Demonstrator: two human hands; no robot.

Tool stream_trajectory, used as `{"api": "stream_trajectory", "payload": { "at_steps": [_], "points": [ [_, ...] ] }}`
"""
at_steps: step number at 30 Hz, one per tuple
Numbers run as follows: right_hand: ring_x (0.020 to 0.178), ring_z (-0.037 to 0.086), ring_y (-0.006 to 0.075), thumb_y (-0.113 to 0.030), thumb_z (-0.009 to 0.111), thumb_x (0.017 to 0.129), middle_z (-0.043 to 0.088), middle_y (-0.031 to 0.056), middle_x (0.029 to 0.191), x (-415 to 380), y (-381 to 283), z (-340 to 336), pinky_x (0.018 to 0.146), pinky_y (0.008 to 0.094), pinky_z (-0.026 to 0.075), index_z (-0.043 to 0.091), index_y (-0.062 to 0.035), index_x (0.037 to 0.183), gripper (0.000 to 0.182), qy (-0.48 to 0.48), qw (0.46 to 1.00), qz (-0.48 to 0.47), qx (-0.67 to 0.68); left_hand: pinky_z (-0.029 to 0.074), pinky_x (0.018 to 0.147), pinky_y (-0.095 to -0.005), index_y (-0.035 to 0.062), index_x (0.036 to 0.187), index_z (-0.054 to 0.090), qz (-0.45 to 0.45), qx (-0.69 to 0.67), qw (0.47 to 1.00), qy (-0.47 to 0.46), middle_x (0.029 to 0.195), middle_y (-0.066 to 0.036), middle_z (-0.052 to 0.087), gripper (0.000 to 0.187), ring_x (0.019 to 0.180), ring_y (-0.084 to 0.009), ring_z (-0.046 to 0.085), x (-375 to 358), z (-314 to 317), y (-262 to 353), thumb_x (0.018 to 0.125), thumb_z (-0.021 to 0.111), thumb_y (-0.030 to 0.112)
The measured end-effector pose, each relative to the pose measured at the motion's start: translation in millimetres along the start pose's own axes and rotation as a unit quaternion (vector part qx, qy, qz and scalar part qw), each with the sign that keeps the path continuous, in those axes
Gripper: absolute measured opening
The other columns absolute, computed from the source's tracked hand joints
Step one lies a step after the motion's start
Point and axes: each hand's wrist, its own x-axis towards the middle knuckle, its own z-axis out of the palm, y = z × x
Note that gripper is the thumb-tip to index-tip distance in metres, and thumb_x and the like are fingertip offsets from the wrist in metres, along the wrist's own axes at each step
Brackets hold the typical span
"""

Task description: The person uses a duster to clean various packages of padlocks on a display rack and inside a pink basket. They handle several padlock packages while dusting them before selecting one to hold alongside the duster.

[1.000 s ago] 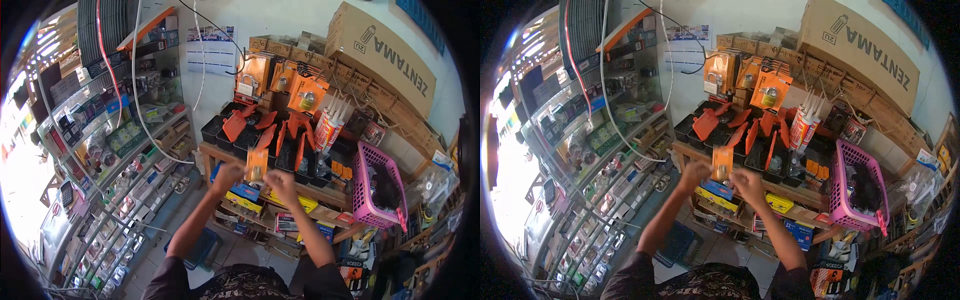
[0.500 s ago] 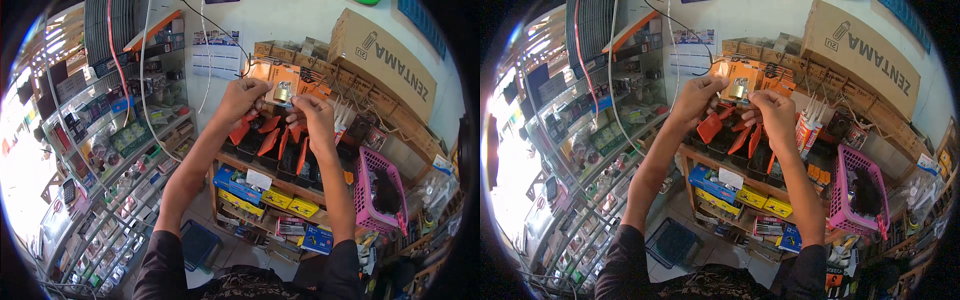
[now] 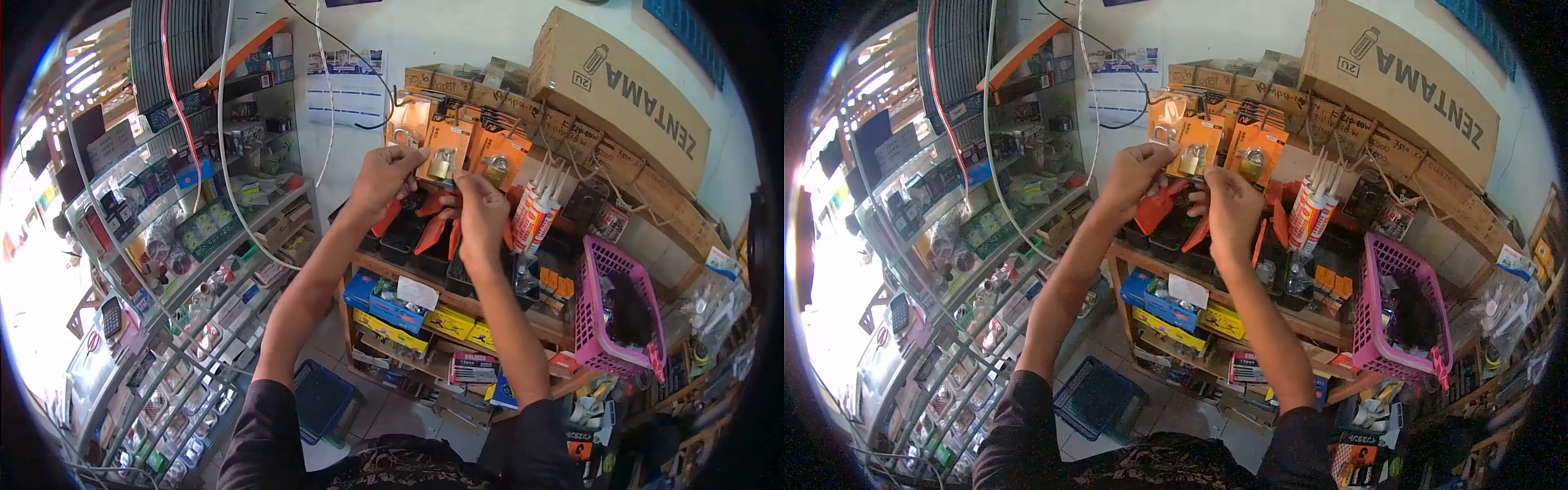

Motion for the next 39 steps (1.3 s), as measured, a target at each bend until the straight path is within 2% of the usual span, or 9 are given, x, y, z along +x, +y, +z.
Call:
{"api": "stream_trajectory", "payload": {
  "at_steps": [6, 9, 14, 22, 24, 28, 31, 33, 39],
  "points": [
    [0.062, 0.059, 0.0088, -0.025, 0.065, 0.093, 0.065, 0.0046, 0.078, 3, 46, 7, 0.053, 0.0226, 0.045, 0.066, 0.0026, 0.094, 0.027, 0.088, 0.994, -0.043, 0.039, 0.032, 0.040, -0.0196, 0.0022, 0.090, 0.064, 0.019, 0.045, 0.997, 0.058, 0.060, 0.002, 0.053, 0.031, 0.045, -0.0039, 0.044, -3, 13, -40, 0.094, 0.063, 0.033],
    [0.065, 0.059, 0.0086, -0.026, 0.066, 0.093, 0.065, 0.0039, 0.078, 9, 60, 8, 0.056, 0.0224, 0.045, 0.067, 0.0015, 0.092, 0.027, 0.092, 0.990, -0.075, 0.077, 0.033, 0.040, -0.0174, 0.0023, 0.090, 0.064, 0.028, -0.114, 0.991, 0.057, 0.071, 0.000, 0.062, 0.026, 0.050, -0.0036, 0.051, 1, 16, -60, 0.092, 0.066, 0.028],
    [0.066, 0.059, 0.0087, -0.027, 0.067, 0.092, 0.065, 0.0036, 0.077, 12, 71, 10, 0.059, 0.0224, 0.044, 0.067, 0.0005, 0.087, 0.028, 0.111, 0.986, -0.070, 0.100, 0.032, 0.040, -0.0179, 0.0058, 0.084, 0.061, 0.012, -0.185, 0.980, 0.074, 0.066, 0.002, 0.057, 0.027, 0.048, -0.0038, 0.048, 8, 28, -69, 0.093, 0.064, 0.031],
    [0.055, 0.053, 0.0074, -0.025, 0.067, 0.092, 0.062, 0.0024, 0.065, 37, 79, 14, 0.049, 0.0249, 0.039, 0.065, 0.0007, 0.083, 0.027, 0.144, 0.978, -0.098, 0.112, 0.031, 0.040, -0.0198, 0.0070, 0.079, 0.062, 0.004, -0.272, 0.954, 0.125, 0.059, 0.000, 0.055, 0.030, 0.044, -0.0041, 0.041, 36, 52, -87, 0.093, 0.065, 0.033],
    [0.055, 0.054, 0.0081, -0.024, 0.068, 0.092, 0.063, 0.0021, 0.071, 54, 87, 12, 0.048, 0.0247, 0.039, 0.065, 0.0012, 0.085, 0.027, 0.216, 0.971, -0.098, 0.020, 0.031, 0.040, -0.0204, 0.0071, 0.078, 0.063, -0.003, -0.281, 0.950, 0.132, 0.060, 0.000, 0.058, 0.030, 0.043, -0.0042, 0.040, 47, 56, -88, 0.092, 0.066, 0.033],
    [0.057, 0.056, 0.0094, -0.024, 0.069, 0.091, 0.065, 0.0036, 0.071, 89, 115, -1, 0.051, 0.0263, 0.042, 0.065, 0.0025, 0.087, 0.027, 0.214, 0.966, -0.132, 0.055, 0.031, 0.040, -0.0215, 0.0070, 0.077, 0.064, -0.007, -0.276, 0.945, 0.173, 0.060, 0.001, 0.057, 0.027, 0.043, -0.0051, 0.042, 68, 62, -92, 0.089, 0.070, 0.030],
    [0.067, 0.061, 0.0138, -0.024, 0.069, 0.090, 0.068, 0.0081, 0.081, 96, 118, -6, 0.057, 0.0305, 0.047, 0.065, 0.0049, 0.093, 0.029, 0.235, 0.967, -0.077, -0.061, 0.031, 0.041, -0.0223, 0.0071, 0.074, 0.063, -0.014, -0.279, 0.941, 0.192, 0.059, 0.002, 0.055, 0.026, 0.043, -0.0067, 0.043, 73, 62, -95, 0.088, 0.072, 0.028],
    [0.078, 0.063, 0.0184, -0.025, 0.069, 0.090, 0.069, 0.0121, 0.094, 106, 128, -7, 0.066, 0.0332, 0.050, 0.064, 0.0074, 0.100, 0.035, 0.243, 0.931, -0.259, -0.089, 0.032, 0.042, -0.0227, 0.0071, 0.073, 0.063, -0.014, -0.288, 0.936, 0.200, 0.058, 0.003, 0.054, 0.026, 0.043, -0.0075, 0.042, 76, 62, -95, 0.087, 0.072, 0.027],
    [0.087, 0.065, 0.0197, -0.030, 0.070, 0.089, 0.068, 0.0149, 0.104, 110, 127, -5, 0.074, 0.0330, 0.050, 0.064, 0.0072, 0.103, 0.041, 0.271, 0.940, -0.158, -0.137, 0.034, 0.045, -0.0246, 0.0079, 0.078, 0.063, -0.034, -0.264, 0.942, 0.204, 0.065, 0.001, 0.055, 0.023, 0.047, -0.0084, 0.041, 77, 57, -92, 0.086, 0.074, 0.026]
  ]
}}
